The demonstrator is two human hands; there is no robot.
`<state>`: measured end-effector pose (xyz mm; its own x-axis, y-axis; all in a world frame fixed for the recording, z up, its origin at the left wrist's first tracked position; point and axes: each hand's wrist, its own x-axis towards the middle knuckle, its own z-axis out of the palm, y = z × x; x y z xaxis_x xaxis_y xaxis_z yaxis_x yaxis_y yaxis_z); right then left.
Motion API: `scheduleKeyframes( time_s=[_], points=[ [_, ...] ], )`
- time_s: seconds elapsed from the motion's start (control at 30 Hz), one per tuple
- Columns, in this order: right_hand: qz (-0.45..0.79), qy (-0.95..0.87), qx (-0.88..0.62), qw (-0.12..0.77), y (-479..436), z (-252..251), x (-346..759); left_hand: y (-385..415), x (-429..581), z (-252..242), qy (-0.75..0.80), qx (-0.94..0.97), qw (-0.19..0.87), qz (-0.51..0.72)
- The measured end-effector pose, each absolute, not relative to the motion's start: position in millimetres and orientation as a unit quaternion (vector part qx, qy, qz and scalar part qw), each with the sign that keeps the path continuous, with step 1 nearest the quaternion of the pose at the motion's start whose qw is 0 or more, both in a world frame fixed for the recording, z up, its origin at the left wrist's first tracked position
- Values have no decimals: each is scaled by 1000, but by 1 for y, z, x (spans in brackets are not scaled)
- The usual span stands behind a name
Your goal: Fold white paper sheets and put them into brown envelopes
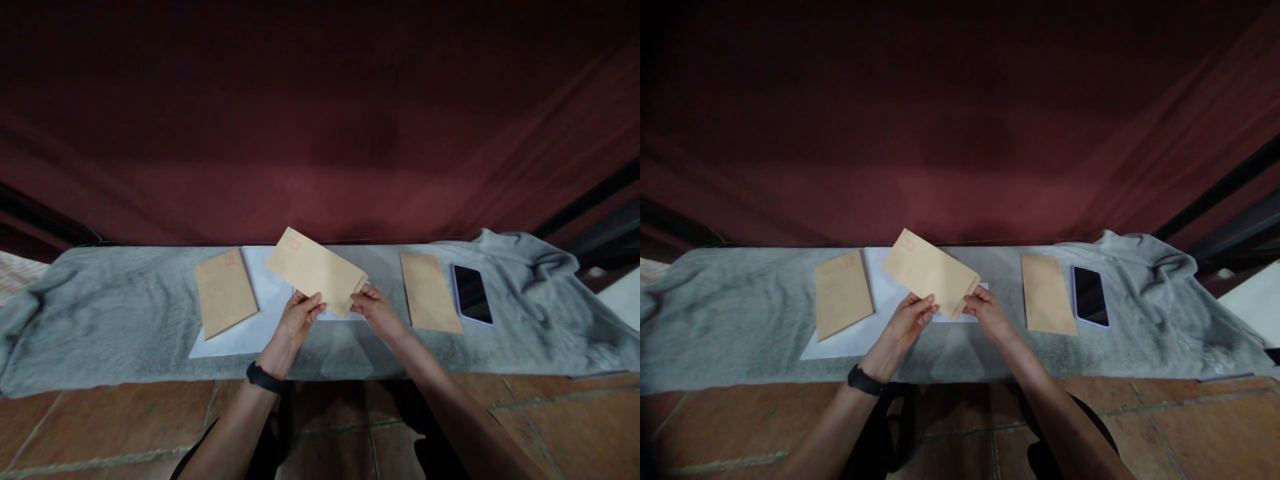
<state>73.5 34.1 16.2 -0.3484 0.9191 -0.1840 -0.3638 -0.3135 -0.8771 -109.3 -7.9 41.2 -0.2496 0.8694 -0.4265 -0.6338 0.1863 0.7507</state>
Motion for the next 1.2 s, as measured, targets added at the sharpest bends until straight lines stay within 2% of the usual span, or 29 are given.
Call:
scheduleKeyframes(
  time_s=[0.2, 0.43, 0.5, 0.67, 0.8, 0.87, 0.97, 1.03, 1.1, 1.2],
  points=[
    [695, -409, -392, 442, 39, 19, 74, -10, -97, 40, 467, 182, 619, 604],
    [561, -472, -425, 531, 54, 14, 84, -23, -78, 41, 481, 230, 581, 615],
    [575, -483, -414, 515, 54, 14, 89, -24, -78, 40, 496, 239, 569, 610],
    [651, -550, -322, 411, 52, 20, 95, -26, -79, 35, 512, 280, 576, 571],
    [615, -577, -337, 419, 54, 15, 97, -32, -78, 27, 518, 374, 629, 443],
    [604, -586, -341, 418, 55, 12, 101, -36, -80, 29, 542, 499, 536, 412],
    [609, -594, -331, 409, 56, 13, 110, -43, -89, 43, 552, 695, 195, 417],
    [622, -603, -313, 390, 55, 17, 117, -44, -99, 54, 542, 753, 2, 373],
    [643, -610, -286, 363, 52, 21, 121, -42, -107, 61, 540, 777, -96, 310],
    [669, -612, -259, 332, 48, 25, 124, -37, -116, 62, 548, 797, -110, 228]
  ],
)
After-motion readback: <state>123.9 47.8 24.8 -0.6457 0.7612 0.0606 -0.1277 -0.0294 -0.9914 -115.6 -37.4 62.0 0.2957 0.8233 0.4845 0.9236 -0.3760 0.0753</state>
